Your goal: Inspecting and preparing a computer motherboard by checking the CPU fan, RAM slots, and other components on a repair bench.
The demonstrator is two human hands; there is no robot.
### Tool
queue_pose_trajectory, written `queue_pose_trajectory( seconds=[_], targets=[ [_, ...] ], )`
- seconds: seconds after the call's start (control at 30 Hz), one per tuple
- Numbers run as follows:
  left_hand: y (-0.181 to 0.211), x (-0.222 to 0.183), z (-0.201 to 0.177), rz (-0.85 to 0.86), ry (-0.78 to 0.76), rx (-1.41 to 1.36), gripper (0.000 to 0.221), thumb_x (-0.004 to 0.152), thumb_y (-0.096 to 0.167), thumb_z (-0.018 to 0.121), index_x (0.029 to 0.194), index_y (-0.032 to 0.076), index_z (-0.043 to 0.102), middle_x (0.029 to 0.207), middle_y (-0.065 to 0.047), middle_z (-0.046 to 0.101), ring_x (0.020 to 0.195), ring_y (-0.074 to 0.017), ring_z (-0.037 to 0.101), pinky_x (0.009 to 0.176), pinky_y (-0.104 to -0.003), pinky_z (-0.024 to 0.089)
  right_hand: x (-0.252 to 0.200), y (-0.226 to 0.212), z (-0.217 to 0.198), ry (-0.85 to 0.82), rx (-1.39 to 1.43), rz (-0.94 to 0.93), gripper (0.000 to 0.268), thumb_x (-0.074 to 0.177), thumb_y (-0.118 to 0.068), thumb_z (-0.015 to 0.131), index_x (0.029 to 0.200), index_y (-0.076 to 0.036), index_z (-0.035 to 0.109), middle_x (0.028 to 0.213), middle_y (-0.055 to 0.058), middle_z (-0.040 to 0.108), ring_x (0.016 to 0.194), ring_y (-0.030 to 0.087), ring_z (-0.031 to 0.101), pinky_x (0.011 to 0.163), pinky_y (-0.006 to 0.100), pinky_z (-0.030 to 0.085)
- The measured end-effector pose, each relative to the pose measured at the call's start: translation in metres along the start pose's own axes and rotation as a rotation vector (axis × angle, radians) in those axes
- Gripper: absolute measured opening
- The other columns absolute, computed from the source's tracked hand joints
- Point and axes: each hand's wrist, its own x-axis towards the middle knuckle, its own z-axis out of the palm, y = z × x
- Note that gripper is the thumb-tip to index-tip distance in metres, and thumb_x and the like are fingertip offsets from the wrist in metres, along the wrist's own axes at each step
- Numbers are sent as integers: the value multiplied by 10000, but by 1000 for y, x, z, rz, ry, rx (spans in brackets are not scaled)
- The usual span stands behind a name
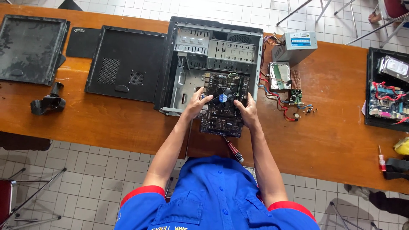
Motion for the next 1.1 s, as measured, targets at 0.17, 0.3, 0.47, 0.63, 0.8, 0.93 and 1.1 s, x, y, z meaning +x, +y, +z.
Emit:
queue_pose_trajectory(
  seconds=[0.17,0.3,0.47,0.63,0.8,0.93,1.1],
  targets=[
    [-5,4,-7,19,-37,30,425,892,334,801,1237,111,693,1165,-148,712,1104,-245,623,1023,-484,463,1,-4,4,22,0,18,290,920,-161,776,1123,-59,597,899,67,651,812,152,599,708,329,552],
    [4,-3,-1,24,-14,-2,371,886,274,797,1203,105,705,1111,-118,713,1047,-184,598,981,-415,496,1,-2,2,25,-32,15,265,925,-144,767,1109,-51,601,893,80,651,811,158,601,695,333,544],
    [-3,2,-1,6,-12,20,494,885,313,797,1272,42,653,1188,-189,685,1103,-262,615,1016,-472,463,1,-7,3,9,-52,32,266,948,-181,757,1125,-51,608,907,100,667,824,169,612,706,347,549],
    [-1,2,0,18,-5,28,530,890,306,796,1319,38,640,1248,-210,671,1159,-282,612,1034,-494,455,-1,-8,2,-7,-73,57,291,952,-196,758,1143,-38,605,937,121,684,835,186,610,739,366,551],
    [0,7,-5,19,2,22,479,891,288,793,1287,56,656,1212,-179,697,1161,-275,628,1039,-493,448,11,5,-5,-58,-73,38,366,978,-211,728,1270,-40,588,1053,143,688,958,196,606,844,424,550],
    [4,3,-4,32,6,10,408,898,248,794,1254,84,681,1174,-138,714,1116,-216,629,1031,-453,466,8,16,-4,-61,-105,41,408,1001,-235,705,1314,-23,555,1113,193,680,993,235,621,879,452,541],
    [8,2,-6,44,-15,-10,348,895,210,790,1208,90,693,1106,-114,728,1035,-177,628,983,-425,500,4,7,-4,-72,-55,60,396,982,-197,714,1325,-57,574,1086,117,678,979,181,592,878,418,544]
  ],
)
